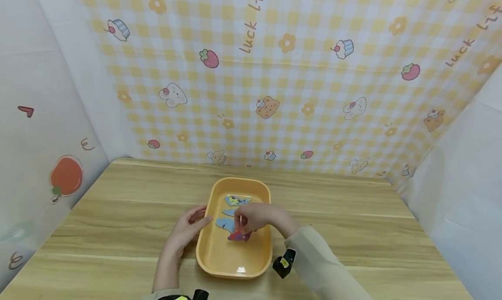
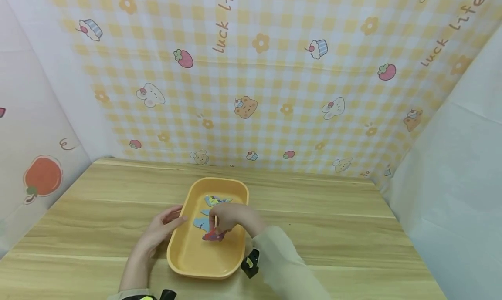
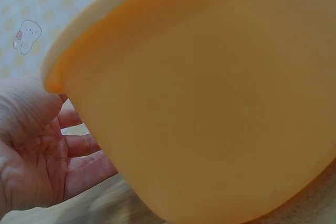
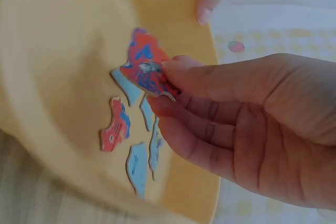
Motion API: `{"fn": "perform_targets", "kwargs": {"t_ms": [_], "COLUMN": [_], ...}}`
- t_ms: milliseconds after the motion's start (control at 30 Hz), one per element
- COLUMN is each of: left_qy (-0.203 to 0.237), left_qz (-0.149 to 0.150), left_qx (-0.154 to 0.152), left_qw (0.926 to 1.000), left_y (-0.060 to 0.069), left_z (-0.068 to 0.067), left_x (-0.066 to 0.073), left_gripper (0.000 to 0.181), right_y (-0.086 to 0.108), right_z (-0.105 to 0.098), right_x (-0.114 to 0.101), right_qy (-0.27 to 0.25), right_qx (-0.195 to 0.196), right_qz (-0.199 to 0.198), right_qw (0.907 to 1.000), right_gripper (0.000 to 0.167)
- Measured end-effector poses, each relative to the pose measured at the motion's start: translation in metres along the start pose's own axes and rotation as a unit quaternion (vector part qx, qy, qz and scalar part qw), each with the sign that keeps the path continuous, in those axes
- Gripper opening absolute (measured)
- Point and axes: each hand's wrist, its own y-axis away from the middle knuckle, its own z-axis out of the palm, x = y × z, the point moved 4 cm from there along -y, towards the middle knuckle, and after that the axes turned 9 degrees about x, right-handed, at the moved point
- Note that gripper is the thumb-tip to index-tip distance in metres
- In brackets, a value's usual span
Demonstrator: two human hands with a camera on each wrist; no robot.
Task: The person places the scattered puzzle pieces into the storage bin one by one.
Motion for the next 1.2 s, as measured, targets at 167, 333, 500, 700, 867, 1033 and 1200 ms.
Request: {"fn": "perform_targets", "kwargs": {"t_ms": [167, 333, 500, 700, 867, 1033, 1200], "left_qy": [-0.001, -0.001, -0.001, 0.001, 0.004, 0.002, -0.002], "left_qz": [0.002, 0.004, 0.000, 0.003, 0.036, 0.027, -0.002], "left_qx": [-0.003, -0.003, -0.001, -0.002, -0.012, -0.005, 0.006], "left_qw": [1.0000, 1.0000, 1.0000, 1.0000, 0.9993, 0.9996, 1.0000], "left_y": [0.001, 0.001, 0.000, 0.001, 0.000, -0.001, 0.001], "left_z": [0.000, -0.001, 0.000, -0.001, -0.001, -0.001, 0.000], "left_x": [0.001, 0.001, -0.001, -0.001, -0.001, -0.001, 0.000], "left_gripper": [0.051, 0.051, 0.050, 0.052, 0.055, 0.054, 0.051], "right_y": [-0.012, -0.022, -0.028, -0.030, -0.023, -0.015, -0.004], "right_z": [0.006, 0.014, 0.024, 0.026, 0.017, 0.008, 0.001], "right_x": [-0.007, -0.013, -0.018, -0.018, -0.013, -0.003, 0.003], "right_qy": [0.017, 0.057, 0.104, 0.101, 0.090, 0.072, 0.036], "right_qx": [-0.020, -0.029, -0.019, -0.018, -0.005, 0.003, 0.017], "right_qz": [0.015, 0.027, 0.011, 0.014, 0.021, -0.001, -0.017], "right_qw": [0.9996, 0.9976, 0.9943, 0.9946, 0.9957, 0.9974, 0.9990], "right_gripper": [0.007, 0.008, 0.012, 0.018, 0.016, 0.012, 0.016]}}
